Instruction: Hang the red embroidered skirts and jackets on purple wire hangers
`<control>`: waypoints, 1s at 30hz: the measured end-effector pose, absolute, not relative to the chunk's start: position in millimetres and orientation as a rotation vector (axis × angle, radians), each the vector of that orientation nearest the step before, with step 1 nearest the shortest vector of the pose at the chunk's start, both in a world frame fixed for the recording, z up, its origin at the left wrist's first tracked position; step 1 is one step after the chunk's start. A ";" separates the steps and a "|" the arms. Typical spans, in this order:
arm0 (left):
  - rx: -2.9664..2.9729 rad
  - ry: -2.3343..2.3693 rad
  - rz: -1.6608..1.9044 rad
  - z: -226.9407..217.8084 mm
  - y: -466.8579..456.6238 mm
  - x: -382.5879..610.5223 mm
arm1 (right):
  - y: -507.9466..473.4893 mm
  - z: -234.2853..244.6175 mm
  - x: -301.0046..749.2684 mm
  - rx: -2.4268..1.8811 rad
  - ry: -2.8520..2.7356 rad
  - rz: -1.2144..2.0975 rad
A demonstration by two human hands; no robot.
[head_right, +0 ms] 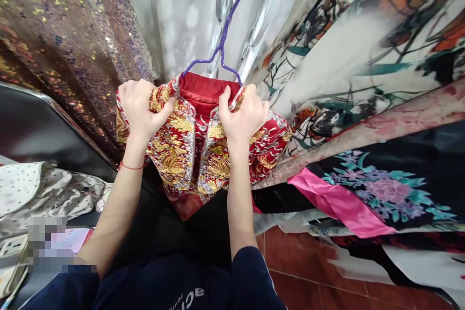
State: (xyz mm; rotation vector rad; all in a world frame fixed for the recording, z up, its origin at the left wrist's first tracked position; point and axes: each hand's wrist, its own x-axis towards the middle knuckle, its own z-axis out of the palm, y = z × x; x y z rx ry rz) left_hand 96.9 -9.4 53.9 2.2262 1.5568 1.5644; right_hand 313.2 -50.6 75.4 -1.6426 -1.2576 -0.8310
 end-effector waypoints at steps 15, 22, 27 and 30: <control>2.301 1.528 1.428 35.9 -54.0 116.2 | -40.6 77.1 303.1 -1.647 -1.164 -0.730; 2.140 1.762 1.571 48.0 -35.5 51.4 | -44.4 79.3 303.5 -1.630 -1.231 -0.730; 2.058 1.863 1.663 77.2 -24.6 16.7 | -43.6 78.1 302.6 -1.614 -1.225 -0.745; 2.052 1.872 1.788 101.3 -1.7 10.1 | -44.3 78.2 301.3 -1.622 -1.239 -0.760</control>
